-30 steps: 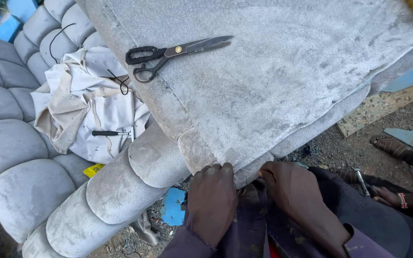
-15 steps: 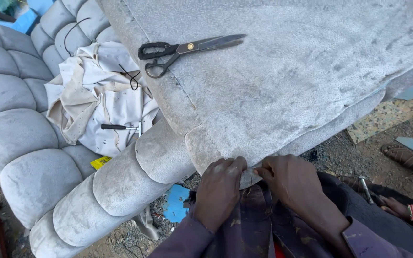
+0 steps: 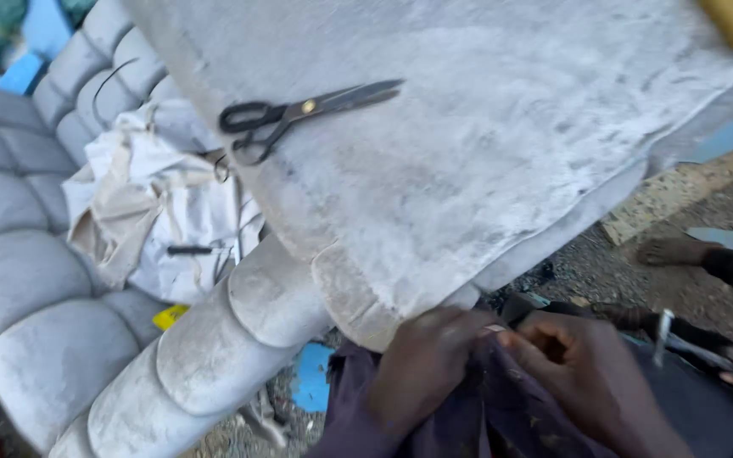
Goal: Hand-sew the fabric upholstery onto the corner of a sofa
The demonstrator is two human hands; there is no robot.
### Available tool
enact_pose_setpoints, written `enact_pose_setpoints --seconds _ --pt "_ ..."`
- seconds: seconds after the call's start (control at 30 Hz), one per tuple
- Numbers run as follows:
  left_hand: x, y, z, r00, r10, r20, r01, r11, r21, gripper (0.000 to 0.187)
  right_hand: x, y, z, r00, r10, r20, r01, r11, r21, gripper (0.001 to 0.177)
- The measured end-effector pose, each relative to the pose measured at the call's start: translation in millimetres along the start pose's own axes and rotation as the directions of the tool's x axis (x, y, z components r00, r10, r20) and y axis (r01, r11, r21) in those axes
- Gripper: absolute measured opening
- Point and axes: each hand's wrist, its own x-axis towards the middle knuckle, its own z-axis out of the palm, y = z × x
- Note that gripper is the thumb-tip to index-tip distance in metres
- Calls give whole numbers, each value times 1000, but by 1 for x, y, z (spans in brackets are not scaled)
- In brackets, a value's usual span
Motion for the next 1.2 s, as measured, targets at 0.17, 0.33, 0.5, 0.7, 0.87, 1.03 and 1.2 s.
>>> enact_pose_setpoints --seconds 0.17,0.33,0.5,0.7,0.87,1.03,1.2 --pt "-122 -67 18 630 -775 -53 328 328 -886 51 10 -26 56 994 -57 98 12 910 415 42" --pt "-262 -125 30 704 -706 -81 -239 -127 -963 32 28 -13 122 549 -321 772 -677 372 635 81" --pt "-459 -262 55 154 -985 77 45 -71 -996 55 28 6 106 781 -307 544 -506 200 839 31" --pt "-253 -136 17 -284 -873 -396 615 151 -774 26 30 37 95 917 -155 367 -297 347 889 35" --pt "-132 -28 -5 416 -784 -460 735 588 -338 46 40 45 97 938 -202 280 -131 541 831 41" --pt "-87 -27 23 770 -308 -559 476 861 181 7 46 57 109 946 -135 293 -90 763 641 41" --pt "-81 -32 30 788 -183 -588 447 827 341 7 41 48 101 935 -159 316 -42 837 546 40"
